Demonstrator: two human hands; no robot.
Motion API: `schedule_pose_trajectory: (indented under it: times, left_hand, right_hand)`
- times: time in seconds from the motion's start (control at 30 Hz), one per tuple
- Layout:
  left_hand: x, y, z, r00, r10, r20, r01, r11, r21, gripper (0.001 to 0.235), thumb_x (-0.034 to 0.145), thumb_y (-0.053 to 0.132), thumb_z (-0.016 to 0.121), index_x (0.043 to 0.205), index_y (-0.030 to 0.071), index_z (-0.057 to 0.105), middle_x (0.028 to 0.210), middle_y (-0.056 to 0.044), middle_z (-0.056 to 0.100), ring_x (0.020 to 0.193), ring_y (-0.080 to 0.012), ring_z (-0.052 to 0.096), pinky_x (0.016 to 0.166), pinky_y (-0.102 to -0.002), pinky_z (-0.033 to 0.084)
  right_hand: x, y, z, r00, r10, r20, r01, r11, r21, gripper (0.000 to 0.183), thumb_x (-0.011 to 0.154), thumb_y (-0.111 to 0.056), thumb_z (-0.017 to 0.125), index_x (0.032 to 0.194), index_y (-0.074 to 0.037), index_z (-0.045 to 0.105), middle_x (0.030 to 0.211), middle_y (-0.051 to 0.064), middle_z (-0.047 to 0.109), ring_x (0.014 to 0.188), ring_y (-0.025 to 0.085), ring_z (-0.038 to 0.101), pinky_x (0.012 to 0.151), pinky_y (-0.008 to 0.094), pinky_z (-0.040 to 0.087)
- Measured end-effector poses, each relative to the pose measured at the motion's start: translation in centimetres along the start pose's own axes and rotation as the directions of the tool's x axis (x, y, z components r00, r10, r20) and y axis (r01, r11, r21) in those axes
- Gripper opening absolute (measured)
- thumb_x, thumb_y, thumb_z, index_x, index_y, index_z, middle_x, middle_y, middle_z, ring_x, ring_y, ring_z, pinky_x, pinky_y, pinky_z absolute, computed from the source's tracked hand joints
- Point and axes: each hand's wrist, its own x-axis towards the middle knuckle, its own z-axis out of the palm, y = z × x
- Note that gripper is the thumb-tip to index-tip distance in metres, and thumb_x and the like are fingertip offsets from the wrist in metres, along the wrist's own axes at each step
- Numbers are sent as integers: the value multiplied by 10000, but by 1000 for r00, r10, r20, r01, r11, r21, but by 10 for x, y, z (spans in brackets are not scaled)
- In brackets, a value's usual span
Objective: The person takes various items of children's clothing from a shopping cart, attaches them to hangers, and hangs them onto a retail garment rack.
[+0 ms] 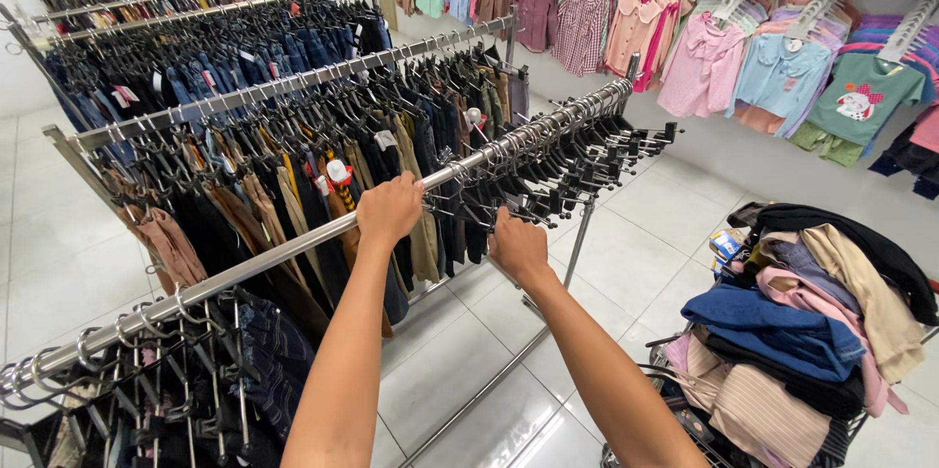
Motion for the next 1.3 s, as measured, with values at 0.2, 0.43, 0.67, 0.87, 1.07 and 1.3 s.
schedule_pose_trajectory:
  times: [0.2, 0.43, 0.67, 0.87, 1.07, 1.3]
  left_hand:
    - [-1, -2, -14, 997, -48, 58, 62, 962, -266, 206, 1027, 306, 411, 1091, 168, 550, 968, -75, 677, 852, -334, 719, 751, -481, 565]
    - [-12, 4, -35, 1000, -25, -17, 20, 962, -273, 126, 997, 209, 470, 1033, 172, 585, 932, -33, 618, 831, -299, 706, 755, -433, 570]
    - [-20, 0, -24, 980, 79, -182, -128, 954, -270, 160, 918, 145, 579, 1066, 120, 636, 938, -124, 656, 928, -357, 700, 800, -480, 544]
    - [-50, 19, -49, 841, -5, -541, -293, 837, -462, 398, 858, 29, 707, 1240, 107, 630, 1058, -87, 684, 1039, -325, 637, 938, -429, 420]
    - [-177, 79, 38, 951, -237, -200, -69, 465, -882, 168, 998, 83, 603, 1146, 146, 650, 1079, -33, 667, 984, -226, 630, 897, -347, 501]
    - [-283, 171, 163, 834, 84, 545, 520, 211, -828, 243, 953, 105, 643, 1193, 119, 681, 1087, -81, 739, 929, -216, 698, 763, -328, 517]
  right_hand:
    - [-12, -8, -21, 1000, 7, 6, -8, 998, 55, 367, 949, -354, 563, 1178, -77, 489, 892, 187, 715, 856, 461, 740, 777, 563, 566]
    - [-44, -7, -14, 995, 62, 84, -74, 985, 155, 407, 943, -397, 572, 1229, -115, 508, 925, 176, 722, 898, 475, 728, 834, 562, 555]
    - [-106, 5, -3, 979, 151, 136, -181, 952, 249, 360, 956, -377, 570, 1208, -123, 528, 902, 152, 729, 897, 453, 736, 823, 538, 565]
    - [-167, 29, 6, 946, 271, 177, -314, 900, 301, 386, 930, -368, 626, 1241, -146, 572, 855, 108, 752, 919, 450, 729, 832, 584, 555]
    - [-244, 62, 11, 892, 389, 228, -451, 794, 409, 386, 910, -307, 680, 1247, -136, 606, 874, 81, 759, 958, 409, 720, 858, 573, 550]
    - [-322, 147, 23, 830, 498, 250, -557, 738, 381, 399, 890, -363, 718, 1229, -178, 616, 939, 91, 774, 982, 407, 707, 863, 563, 543]
